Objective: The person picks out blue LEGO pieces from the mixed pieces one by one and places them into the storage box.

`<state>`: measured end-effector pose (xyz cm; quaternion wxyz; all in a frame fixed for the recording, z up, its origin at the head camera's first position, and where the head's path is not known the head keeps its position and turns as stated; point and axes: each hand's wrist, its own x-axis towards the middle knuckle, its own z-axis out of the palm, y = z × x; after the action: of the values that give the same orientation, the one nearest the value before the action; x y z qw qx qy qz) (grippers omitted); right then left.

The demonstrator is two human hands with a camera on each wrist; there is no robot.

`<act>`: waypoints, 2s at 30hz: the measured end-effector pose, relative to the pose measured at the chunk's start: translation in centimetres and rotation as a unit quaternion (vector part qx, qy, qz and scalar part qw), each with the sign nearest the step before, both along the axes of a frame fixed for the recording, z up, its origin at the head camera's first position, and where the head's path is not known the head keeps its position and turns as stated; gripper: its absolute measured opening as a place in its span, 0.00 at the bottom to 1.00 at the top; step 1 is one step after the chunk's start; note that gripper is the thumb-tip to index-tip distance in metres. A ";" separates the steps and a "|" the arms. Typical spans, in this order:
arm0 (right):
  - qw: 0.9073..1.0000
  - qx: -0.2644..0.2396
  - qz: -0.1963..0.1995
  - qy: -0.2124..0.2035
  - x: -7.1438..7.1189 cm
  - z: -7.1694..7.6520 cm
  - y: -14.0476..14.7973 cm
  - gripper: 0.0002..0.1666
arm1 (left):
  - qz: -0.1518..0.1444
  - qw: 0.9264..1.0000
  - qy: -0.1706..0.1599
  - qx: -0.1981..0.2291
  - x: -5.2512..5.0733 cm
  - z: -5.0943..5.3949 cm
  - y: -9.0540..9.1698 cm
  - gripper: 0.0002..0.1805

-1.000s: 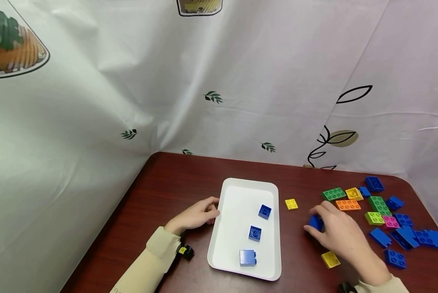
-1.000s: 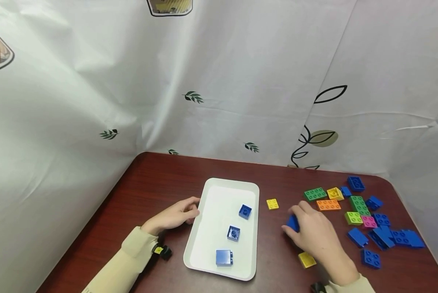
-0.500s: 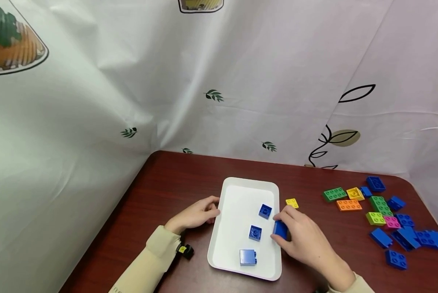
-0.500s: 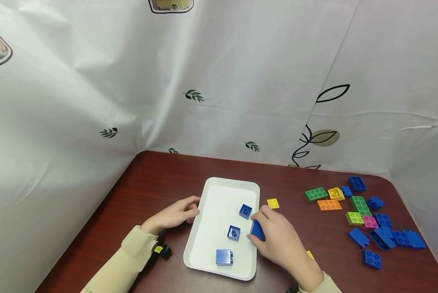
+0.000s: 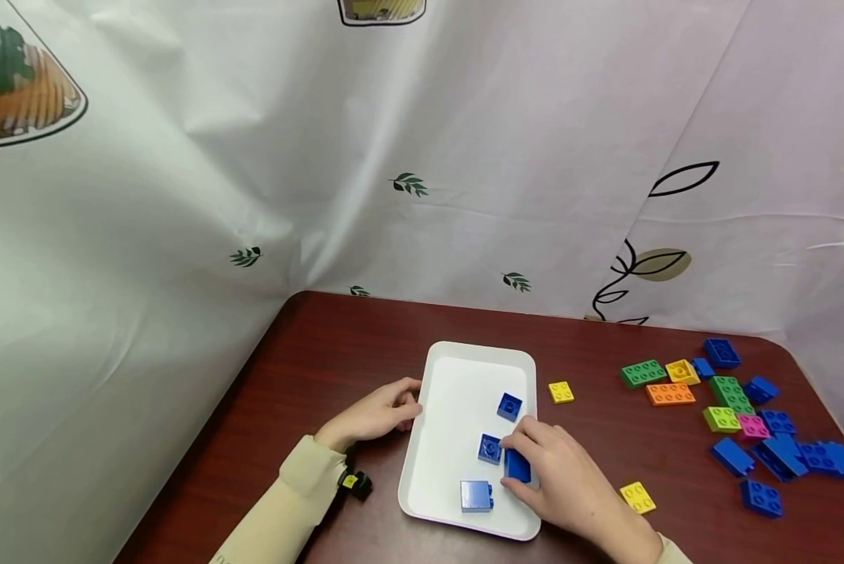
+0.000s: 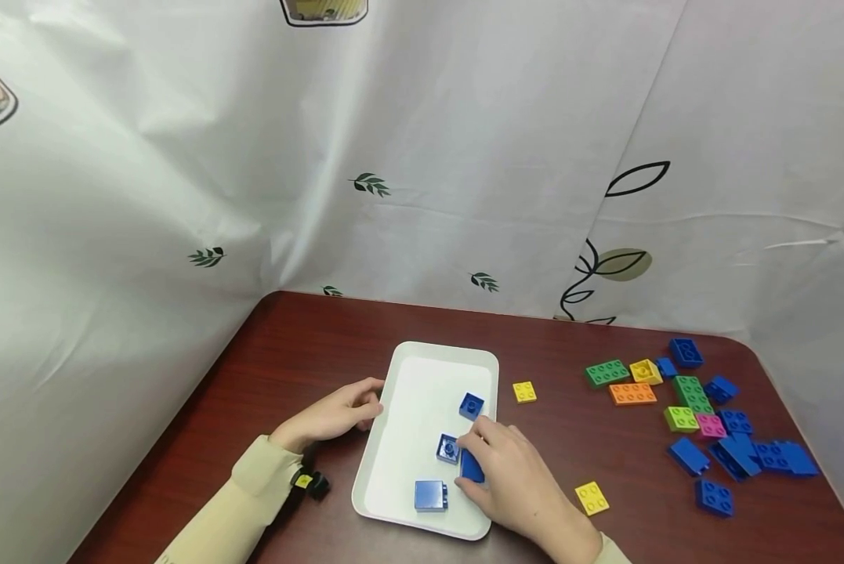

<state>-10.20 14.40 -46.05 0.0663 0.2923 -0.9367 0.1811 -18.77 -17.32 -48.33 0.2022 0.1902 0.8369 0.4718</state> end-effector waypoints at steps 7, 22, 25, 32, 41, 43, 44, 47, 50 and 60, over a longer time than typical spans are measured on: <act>1.000 0.000 0.019 -0.005 0.3 -0.3 -0.2 0.24 | -0.004 1.000 0.002 0.007 0.0 0.0 0.0 0.25; 0.999 0.004 0.046 -0.028 0.6 -0.4 -0.3 0.29 | -0.001 1.000 -0.002 0.006 0.0 0.0 0.0 0.24; 0.999 0.004 0.043 -0.028 0.6 -0.2 -0.2 0.32 | 0.000 1.000 -0.004 0.003 0.1 0.1 0.0 0.24; 0.999 -0.006 0.035 -0.002 0.4 0.2 0.3 0.32 | -0.002 1.000 -0.005 0.004 0.1 0.2 0.0 0.24; 1.000 -0.008 0.002 0.001 -0.3 0.6 1.5 0.34 | -0.002 1.000 -0.004 0.005 0.1 0.2 0.0 0.24; 1.000 -0.006 -0.006 0.004 -0.5 0.7 1.9 0.34 | -0.001 1.000 -0.004 0.005 0.1 0.2 0.0 0.24; 1.000 -0.003 -0.010 0.005 -0.6 0.7 2.1 0.34 | -0.002 1.000 -0.005 0.005 0.1 0.2 -0.1 0.23; 1.000 0.004 -0.025 0.010 -0.9 0.8 2.8 0.34 | -0.003 1.000 -0.006 0.010 0.2 0.3 -0.1 0.23; 0.999 0.013 -0.043 0.012 -1.2 0.8 3.5 0.34 | -0.001 1.000 -0.008 0.016 0.2 0.2 -0.1 0.23; 0.995 0.026 -0.092 0.009 -2.7 1.6 7.2 0.34 | 0.000 1.000 -0.008 0.016 0.2 0.1 -0.1 0.23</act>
<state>-12.85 21.63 -44.45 0.0833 0.2079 -0.9634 0.1471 -18.61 -17.39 -48.23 0.2056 0.1899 0.8275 0.4867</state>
